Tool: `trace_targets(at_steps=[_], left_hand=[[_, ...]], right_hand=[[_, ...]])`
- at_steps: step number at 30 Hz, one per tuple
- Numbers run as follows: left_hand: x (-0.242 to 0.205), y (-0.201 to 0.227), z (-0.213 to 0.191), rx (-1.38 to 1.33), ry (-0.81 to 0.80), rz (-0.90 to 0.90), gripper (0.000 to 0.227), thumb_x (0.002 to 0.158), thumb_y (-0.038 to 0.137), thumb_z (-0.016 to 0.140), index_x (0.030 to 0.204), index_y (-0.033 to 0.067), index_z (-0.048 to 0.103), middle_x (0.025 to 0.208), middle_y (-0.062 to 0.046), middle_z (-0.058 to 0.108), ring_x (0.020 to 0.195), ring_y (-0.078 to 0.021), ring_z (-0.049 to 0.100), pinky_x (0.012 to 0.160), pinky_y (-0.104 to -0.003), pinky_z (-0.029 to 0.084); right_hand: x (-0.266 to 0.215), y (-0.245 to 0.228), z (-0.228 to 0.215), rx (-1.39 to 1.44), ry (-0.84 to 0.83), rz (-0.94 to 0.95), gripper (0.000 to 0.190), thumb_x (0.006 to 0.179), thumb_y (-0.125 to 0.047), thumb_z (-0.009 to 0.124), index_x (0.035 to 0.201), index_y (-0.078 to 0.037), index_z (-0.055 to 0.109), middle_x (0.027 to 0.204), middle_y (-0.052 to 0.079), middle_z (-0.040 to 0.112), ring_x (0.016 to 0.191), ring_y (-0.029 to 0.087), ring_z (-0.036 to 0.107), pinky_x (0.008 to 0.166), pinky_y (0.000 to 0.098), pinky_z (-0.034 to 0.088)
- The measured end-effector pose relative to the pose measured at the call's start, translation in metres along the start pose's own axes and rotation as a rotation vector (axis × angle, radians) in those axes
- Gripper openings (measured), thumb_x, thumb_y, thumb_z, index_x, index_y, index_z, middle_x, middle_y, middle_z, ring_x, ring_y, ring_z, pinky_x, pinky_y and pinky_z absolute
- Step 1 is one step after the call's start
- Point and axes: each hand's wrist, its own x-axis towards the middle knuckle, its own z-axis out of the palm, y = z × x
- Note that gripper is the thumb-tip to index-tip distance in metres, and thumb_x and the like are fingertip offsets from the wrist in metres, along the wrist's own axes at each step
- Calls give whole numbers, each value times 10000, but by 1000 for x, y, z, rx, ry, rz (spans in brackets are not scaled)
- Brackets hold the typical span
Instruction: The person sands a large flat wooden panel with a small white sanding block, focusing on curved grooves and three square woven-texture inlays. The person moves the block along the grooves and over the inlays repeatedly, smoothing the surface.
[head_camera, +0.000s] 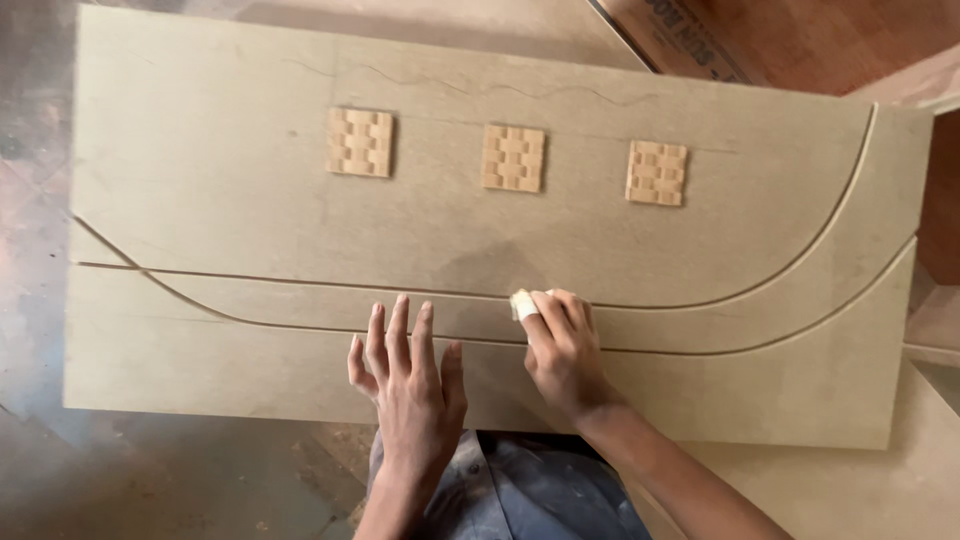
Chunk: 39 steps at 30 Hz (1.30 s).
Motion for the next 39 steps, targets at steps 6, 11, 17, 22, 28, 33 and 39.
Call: trace_targets(at_steps=[6, 11, 17, 22, 28, 33, 39], left_hand=[[0, 18, 16, 26, -31, 101, 513, 1009, 298, 579, 1443, 32, 515, 1563, -210, 433, 1512, -398, 268, 1209, -587, 95], [-16, 9, 9, 117, -3, 52, 503, 1030, 303, 569, 1444, 21, 519, 1555, -214, 441, 1525, -388, 271, 1222, -589, 86], [-24, 4, -1, 100, 42, 14, 477, 1022, 278, 585, 1430, 36, 535, 1551, -199, 460, 1524, -381, 281, 1221, -590, 95], [-34, 1, -7, 90, 77, -22, 476, 1020, 271, 591, 1430, 37, 535, 1547, -199, 460, 1519, -382, 295, 1219, -594, 102], [-34, -26, -10, 120, 85, -33, 500, 1022, 306, 592, 1436, 34, 527, 1545, -198, 456, 1512, -372, 303, 1218, -586, 108], [-17, -86, -47, 190, 143, -191, 544, 1006, 318, 627, 1438, 12, 504, 1591, -221, 429, 1521, -379, 279, 1233, -582, 82], [-4, -171, -102, 128, 285, -394, 569, 1034, 269, 656, 1509, 13, 475, 1611, -211, 448, 1550, -380, 304, 1259, -581, 121]], right_hand=[[-29, 74, -80, -182, -113, -116, 291, 800, 33, 673, 1085, 60, 727, 1079, 183, 706, 1018, 344, 648, 912, 467, 531], [-72, 178, -149, -370, -200, -170, 349, 818, 70, 697, 1165, 39, 722, 1162, 171, 711, 1117, 332, 651, 1039, 436, 542], [-84, 182, -129, -241, -166, -173, 489, 656, 82, 657, 1138, 22, 716, 1149, 161, 683, 1101, 359, 604, 1006, 475, 506], [-71, 127, -99, -188, -62, -87, 436, 760, 104, 668, 1188, 38, 713, 1121, 138, 684, 1083, 327, 610, 970, 450, 492], [-57, 96, -83, -185, -59, -37, 355, 775, 86, 673, 1126, 50, 712, 1111, 160, 687, 1032, 325, 604, 933, 455, 478], [-11, 40, -41, -91, -15, -104, 392, 722, 95, 643, 1107, 63, 711, 1069, 158, 676, 999, 325, 596, 907, 451, 480], [40, -31, -6, -6, -53, -88, 378, 763, 98, 640, 1134, 51, 689, 1024, 135, 636, 944, 314, 580, 857, 452, 462]])
